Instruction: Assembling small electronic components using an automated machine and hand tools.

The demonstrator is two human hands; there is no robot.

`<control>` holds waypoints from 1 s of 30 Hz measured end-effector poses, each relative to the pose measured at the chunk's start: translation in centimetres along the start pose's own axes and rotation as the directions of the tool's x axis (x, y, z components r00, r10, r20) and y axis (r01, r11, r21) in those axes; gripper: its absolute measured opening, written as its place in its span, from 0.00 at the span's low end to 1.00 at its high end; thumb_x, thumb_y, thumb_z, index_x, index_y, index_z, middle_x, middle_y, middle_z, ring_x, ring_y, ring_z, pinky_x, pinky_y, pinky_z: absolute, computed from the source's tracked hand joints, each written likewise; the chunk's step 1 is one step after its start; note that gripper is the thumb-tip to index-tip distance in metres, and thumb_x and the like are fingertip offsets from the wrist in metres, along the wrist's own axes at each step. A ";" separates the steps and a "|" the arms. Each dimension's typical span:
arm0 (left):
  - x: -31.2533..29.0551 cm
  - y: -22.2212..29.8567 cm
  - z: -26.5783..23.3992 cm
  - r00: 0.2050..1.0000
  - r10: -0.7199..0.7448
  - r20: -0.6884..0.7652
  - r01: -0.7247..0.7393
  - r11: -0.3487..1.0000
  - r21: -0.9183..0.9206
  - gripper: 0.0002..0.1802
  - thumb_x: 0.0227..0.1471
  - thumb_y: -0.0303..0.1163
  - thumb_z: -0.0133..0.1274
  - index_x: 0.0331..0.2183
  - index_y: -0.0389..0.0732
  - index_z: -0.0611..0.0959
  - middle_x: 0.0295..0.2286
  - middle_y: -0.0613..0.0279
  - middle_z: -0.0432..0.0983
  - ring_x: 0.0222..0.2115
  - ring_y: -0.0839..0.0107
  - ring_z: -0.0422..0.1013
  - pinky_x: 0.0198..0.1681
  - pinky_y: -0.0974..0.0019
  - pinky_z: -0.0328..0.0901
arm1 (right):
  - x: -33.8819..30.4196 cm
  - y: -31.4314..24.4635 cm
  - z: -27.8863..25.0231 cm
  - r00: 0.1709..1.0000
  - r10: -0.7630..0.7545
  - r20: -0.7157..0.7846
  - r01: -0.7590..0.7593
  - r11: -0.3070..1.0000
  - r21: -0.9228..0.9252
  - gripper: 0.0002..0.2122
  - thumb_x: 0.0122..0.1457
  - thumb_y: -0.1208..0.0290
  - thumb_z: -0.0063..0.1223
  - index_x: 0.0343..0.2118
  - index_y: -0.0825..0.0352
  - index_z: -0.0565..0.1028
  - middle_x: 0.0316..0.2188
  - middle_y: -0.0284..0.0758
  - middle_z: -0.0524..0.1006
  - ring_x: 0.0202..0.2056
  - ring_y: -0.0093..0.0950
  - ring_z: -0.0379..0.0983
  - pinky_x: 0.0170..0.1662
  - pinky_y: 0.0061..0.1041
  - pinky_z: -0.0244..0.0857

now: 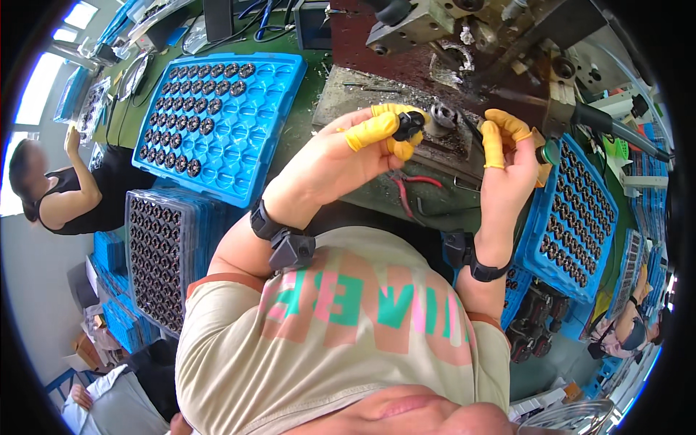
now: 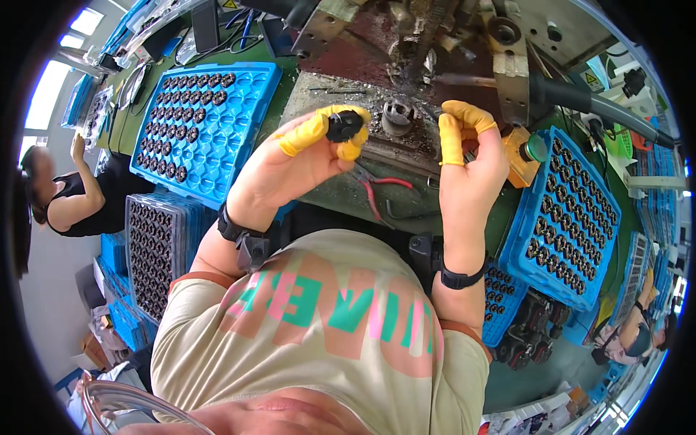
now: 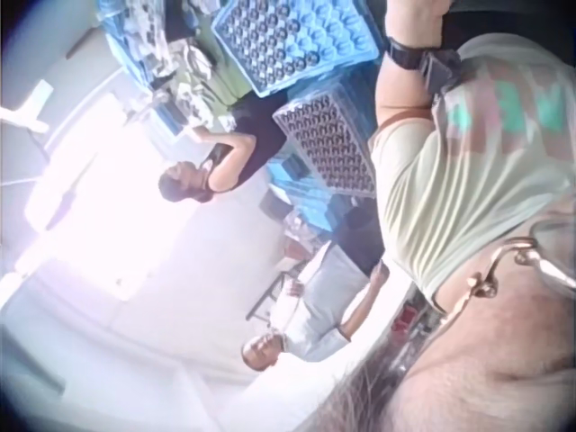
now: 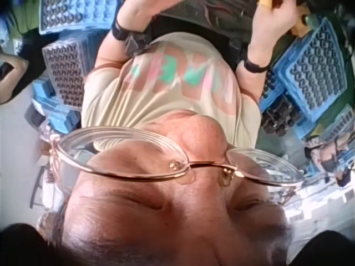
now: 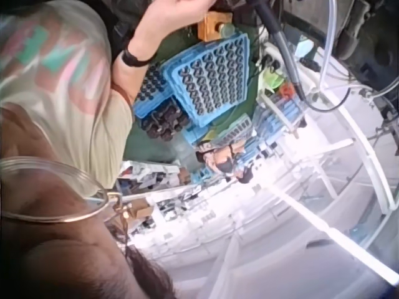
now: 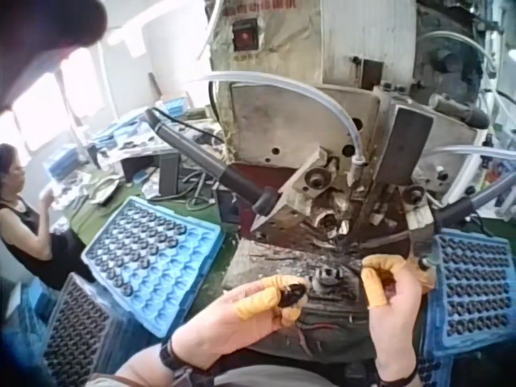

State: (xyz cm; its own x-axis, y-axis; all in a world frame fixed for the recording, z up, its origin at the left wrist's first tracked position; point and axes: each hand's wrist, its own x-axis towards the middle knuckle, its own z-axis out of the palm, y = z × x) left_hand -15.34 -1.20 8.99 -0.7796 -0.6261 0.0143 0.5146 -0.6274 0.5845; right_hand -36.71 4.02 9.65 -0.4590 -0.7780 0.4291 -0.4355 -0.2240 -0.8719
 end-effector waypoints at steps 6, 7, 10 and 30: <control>3.4 0.9 1.7 0.905 0.422 0.048 -0.174 0.265 0.949 0.27 0.45 0.33 0.67 0.46 0.33 0.77 0.35 0.62 0.73 0.37 0.72 0.70 0.44 0.68 0.65 | -1.0 0.7 -2.5 0.987 -0.136 -0.083 0.119 0.976 -0.184 0.06 0.58 0.76 0.57 0.37 0.66 0.79 0.32 0.29 0.79 0.32 0.18 0.71 0.32 0.17 0.61; 3.9 0.8 1.8 0.905 0.422 0.052 -0.176 0.262 0.949 0.27 0.45 0.33 0.67 0.46 0.33 0.77 0.35 0.62 0.73 0.37 0.72 0.70 0.44 0.68 0.65 | -1.2 0.9 -2.9 0.987 -0.138 -0.086 0.121 0.976 -0.183 0.06 0.58 0.76 0.57 0.37 0.66 0.79 0.32 0.29 0.79 0.32 0.18 0.71 0.32 0.17 0.61; 5.3 0.5 1.9 0.808 0.488 0.331 -0.279 -0.178 0.944 0.25 0.41 0.35 0.68 0.39 0.29 0.79 0.35 0.52 0.74 0.37 0.56 0.72 0.42 0.62 0.67 | -1.6 1.5 -4.1 0.980 -0.164 -0.109 0.128 0.951 -0.281 0.05 0.57 0.77 0.57 0.37 0.67 0.79 0.33 0.30 0.80 0.30 0.19 0.70 0.33 0.17 0.61; 5.5 1.1 2.3 0.883 0.403 0.240 -0.184 -0.173 0.968 0.23 0.42 0.34 0.68 0.38 0.33 0.80 0.34 0.49 0.73 0.35 0.52 0.73 0.40 0.59 0.68 | -1.9 2.3 -6.9 0.975 -0.202 -0.096 0.139 0.883 -0.448 0.06 0.56 0.80 0.57 0.37 0.69 0.78 0.35 0.37 0.78 0.37 0.32 0.74 0.42 0.26 0.67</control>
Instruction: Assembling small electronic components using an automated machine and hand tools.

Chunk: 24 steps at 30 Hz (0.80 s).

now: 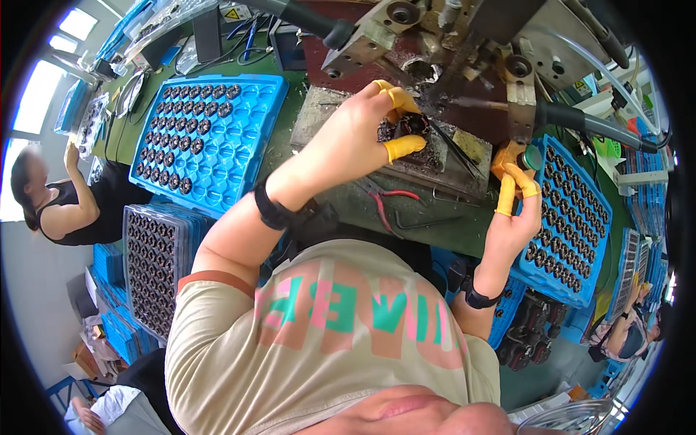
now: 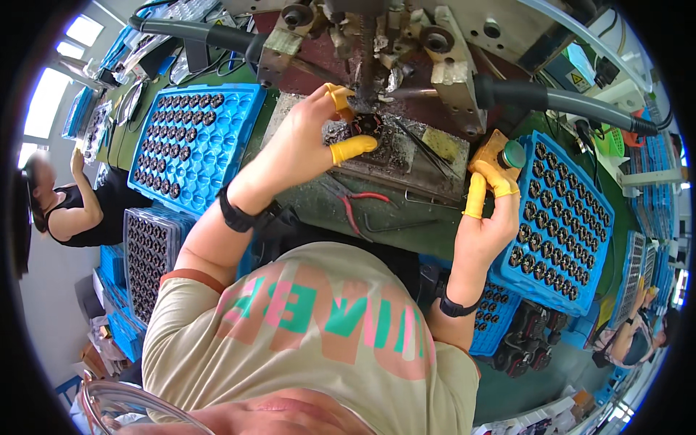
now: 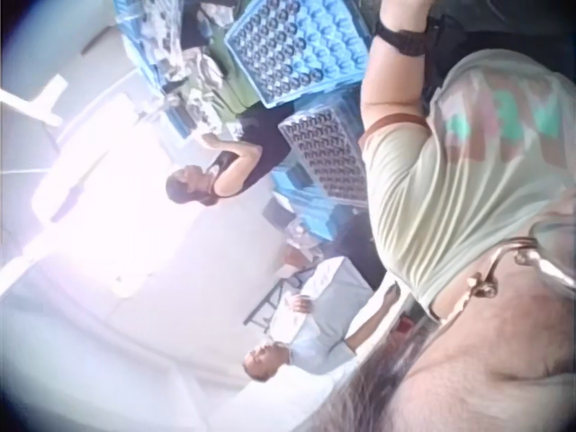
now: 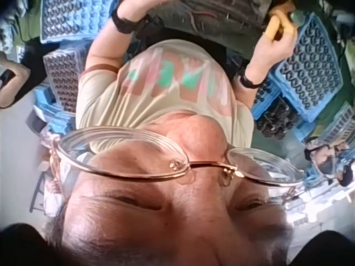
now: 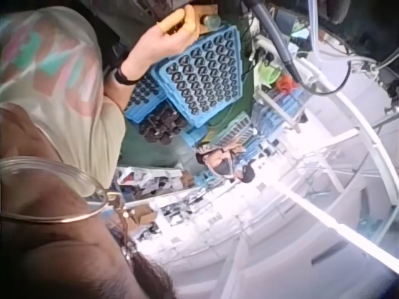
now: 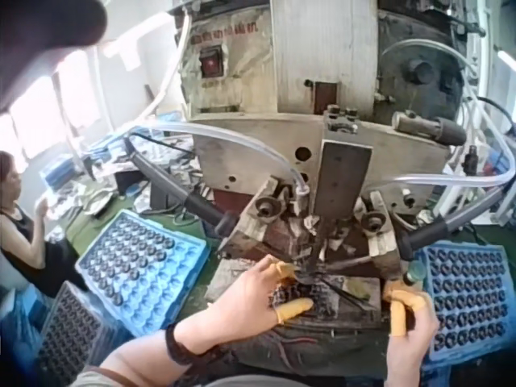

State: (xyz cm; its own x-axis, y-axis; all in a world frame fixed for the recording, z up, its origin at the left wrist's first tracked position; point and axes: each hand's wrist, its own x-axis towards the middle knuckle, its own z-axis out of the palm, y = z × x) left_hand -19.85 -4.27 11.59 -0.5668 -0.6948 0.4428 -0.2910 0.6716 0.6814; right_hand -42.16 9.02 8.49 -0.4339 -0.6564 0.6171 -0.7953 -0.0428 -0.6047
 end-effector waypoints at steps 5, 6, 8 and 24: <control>-0.1 0.0 0.5 0.996 0.074 -0.050 -0.071 0.996 0.062 0.22 0.41 0.34 0.66 0.38 0.34 0.79 0.33 0.50 0.72 0.34 0.53 0.72 0.39 0.57 0.68 | 0.0 -0.3 -0.3 1.000 -0.004 0.008 0.005 0.999 -0.036 0.08 0.56 0.79 0.57 0.39 0.69 0.78 0.37 0.39 0.78 0.40 0.34 0.74 0.45 0.28 0.67; -0.3 0.0 1.0 0.993 0.067 -0.096 -0.061 0.996 0.065 0.22 0.40 0.34 0.66 0.38 0.35 0.79 0.32 0.49 0.72 0.33 0.53 0.71 0.39 0.57 0.68 | 0.1 -0.2 -0.1 0.996 -0.078 -0.038 0.072 0.987 -0.141 0.09 0.56 0.78 0.57 0.40 0.69 0.78 0.39 0.39 0.77 0.42 0.35 0.73 0.47 0.30 0.66; -0.4 -0.2 0.9 0.995 0.033 -0.099 -0.033 0.999 0.001 0.23 0.39 0.34 0.65 0.39 0.35 0.78 0.32 0.49 0.72 0.34 0.52 0.71 0.40 0.57 0.68 | 0.4 -0.2 0.1 0.990 -0.132 -0.046 0.114 0.953 -0.282 0.13 0.57 0.75 0.57 0.46 0.70 0.75 0.46 0.43 0.74 0.49 0.41 0.69 0.50 0.34 0.64; -14.4 -7.4 -15.8 0.882 -0.341 -0.326 0.458 0.785 0.418 0.13 0.45 0.32 0.62 0.35 0.39 0.85 0.33 0.54 0.79 0.36 0.57 0.74 0.42 0.59 0.68 | 0.6 5.6 0.1 0.962 -0.213 0.173 0.275 0.768 -0.579 0.18 0.64 0.64 0.48 0.50 0.74 0.72 0.52 0.49 0.71 0.52 0.46 0.68 0.53 0.37 0.63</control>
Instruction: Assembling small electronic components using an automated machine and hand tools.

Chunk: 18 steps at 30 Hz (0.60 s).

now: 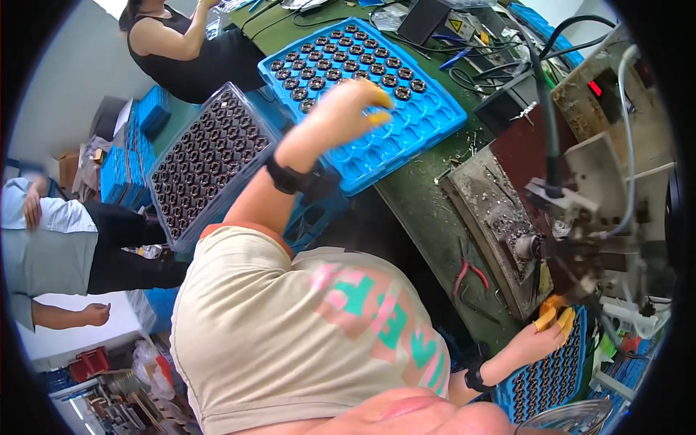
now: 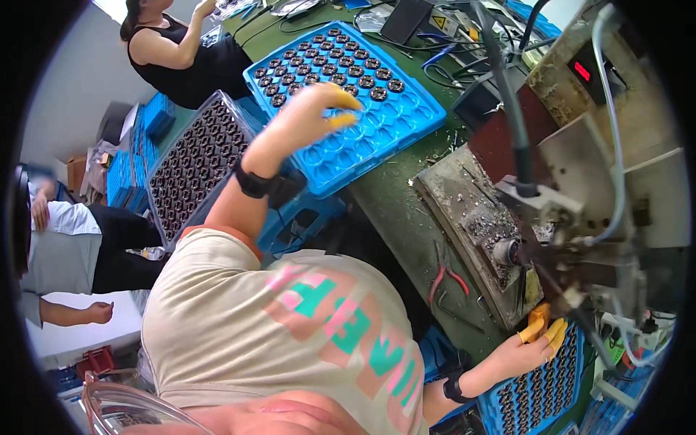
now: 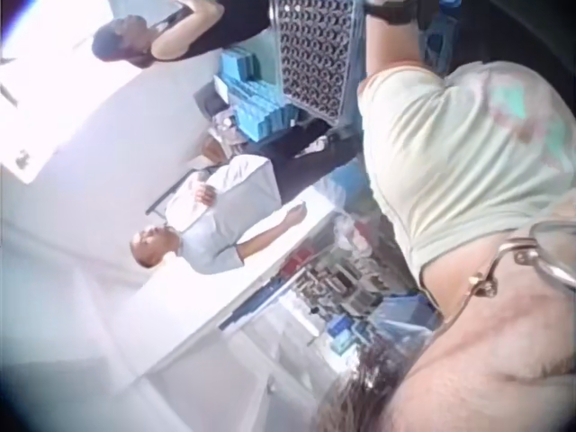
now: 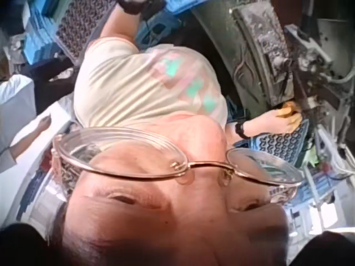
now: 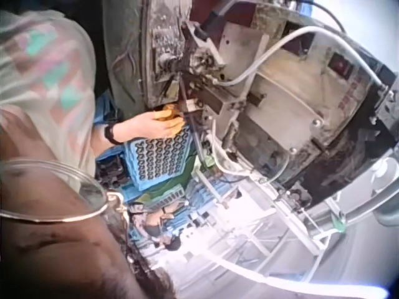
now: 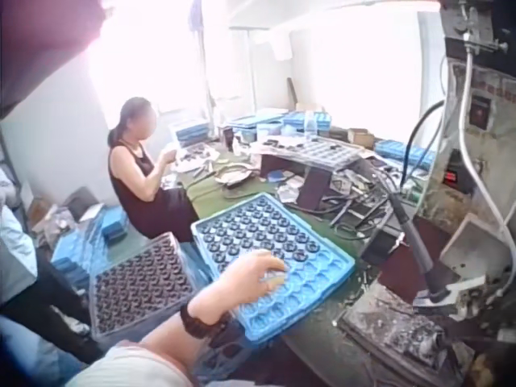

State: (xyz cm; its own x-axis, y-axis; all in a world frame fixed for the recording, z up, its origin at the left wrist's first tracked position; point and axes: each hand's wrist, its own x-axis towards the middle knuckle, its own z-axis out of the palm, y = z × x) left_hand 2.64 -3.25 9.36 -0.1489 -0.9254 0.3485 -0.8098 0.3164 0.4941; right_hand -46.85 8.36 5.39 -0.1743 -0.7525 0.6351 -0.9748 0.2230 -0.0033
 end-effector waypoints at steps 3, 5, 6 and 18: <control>-1.2 -4.4 -1.7 0.972 -0.178 -0.153 0.212 0.946 0.244 0.12 0.45 0.30 0.62 0.36 0.41 0.86 0.34 0.53 0.79 0.39 0.54 0.74 0.45 0.58 0.67 | -0.2 0.7 0.6 1.000 -0.004 -0.015 0.004 1.000 -0.010 0.18 0.64 0.64 0.49 0.50 0.74 0.73 0.51 0.49 0.72 0.53 0.46 0.68 0.53 0.37 0.63; -1.3 -6.2 -1.6 0.981 -0.164 -0.102 0.187 0.940 0.285 0.14 0.45 0.30 0.62 0.38 0.41 0.85 0.35 0.53 0.79 0.40 0.54 0.73 0.46 0.57 0.66 | 0.4 -1.0 -0.7 0.995 -0.029 -0.098 0.034 0.998 0.054 0.18 0.64 0.64 0.49 0.50 0.74 0.73 0.51 0.48 0.73 0.53 0.45 0.68 0.54 0.36 0.62; -1.8 -7.2 -1.5 0.987 -0.109 -0.114 0.136 0.955 0.265 0.14 0.44 0.31 0.62 0.37 0.42 0.85 0.36 0.53 0.79 0.40 0.53 0.73 0.45 0.57 0.67 | 0.8 -1.4 -0.8 0.994 -0.002 -0.110 0.025 0.979 0.204 0.17 0.64 0.66 0.49 0.50 0.74 0.73 0.51 0.47 0.73 0.52 0.44 0.68 0.55 0.35 0.61; -0.1 -8.8 1.1 0.996 -0.083 0.008 0.076 0.939 0.334 0.22 0.46 0.32 0.63 0.45 0.40 0.81 0.36 0.53 0.75 0.40 0.57 0.71 0.46 0.60 0.65 | -4.4 -6.8 -0.9 0.990 0.044 -0.131 0.018 0.898 0.439 0.15 0.60 0.74 0.51 0.50 0.71 0.72 0.51 0.44 0.71 0.56 0.46 0.63 0.60 0.42 0.53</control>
State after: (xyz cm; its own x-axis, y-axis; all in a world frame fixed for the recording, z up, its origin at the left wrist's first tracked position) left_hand 9.17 -6.17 4.15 -0.0851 -0.9501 0.3000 -0.9617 0.1570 0.2245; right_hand -39.28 10.76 3.31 -0.1976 -0.6545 0.7298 -0.9398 -0.0853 -0.3309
